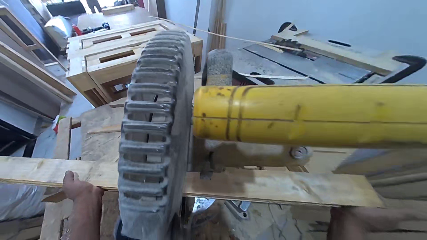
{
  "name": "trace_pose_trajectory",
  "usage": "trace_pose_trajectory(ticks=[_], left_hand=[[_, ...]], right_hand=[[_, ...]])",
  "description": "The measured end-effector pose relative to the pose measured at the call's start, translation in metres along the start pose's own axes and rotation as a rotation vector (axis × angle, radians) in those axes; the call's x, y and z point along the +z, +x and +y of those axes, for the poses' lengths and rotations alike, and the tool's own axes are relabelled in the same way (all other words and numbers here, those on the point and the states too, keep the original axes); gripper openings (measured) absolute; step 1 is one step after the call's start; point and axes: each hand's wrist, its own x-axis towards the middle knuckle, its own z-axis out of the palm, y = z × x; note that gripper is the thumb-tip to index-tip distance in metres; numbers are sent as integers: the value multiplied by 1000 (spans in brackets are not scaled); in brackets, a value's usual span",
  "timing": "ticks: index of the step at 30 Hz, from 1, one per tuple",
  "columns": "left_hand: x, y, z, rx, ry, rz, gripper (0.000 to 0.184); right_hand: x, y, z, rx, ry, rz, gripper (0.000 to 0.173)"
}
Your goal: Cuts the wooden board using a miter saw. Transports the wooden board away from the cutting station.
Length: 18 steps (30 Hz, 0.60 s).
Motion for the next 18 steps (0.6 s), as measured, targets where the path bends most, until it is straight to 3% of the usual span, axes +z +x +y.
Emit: trace_pose_trajectory(ticks=[3,6,8,11,14,16,18], left_hand=[[-13,19,-12,-32,23,-23,40],[-24,29,-12,-105,64,-92,44],[-32,24,-6,-199,152,-174,50],[-45,34,-7,-305,196,-245,60],[-44,25,5,-311,222,-255,56],[-40,13,16,-290,292,-284,50],[-47,33,9,-305,221,-337,57]], right_hand=[[-10,22,25,12,-82,-6,52],[-30,61,64,-25,-371,-105,44],[-40,78,63,-27,-707,-174,52],[-49,87,31,14,-1085,-415,69],[-50,83,6,52,-992,-638,61],[-49,88,9,94,-904,-669,53],[-48,93,15,150,-838,-640,53]])
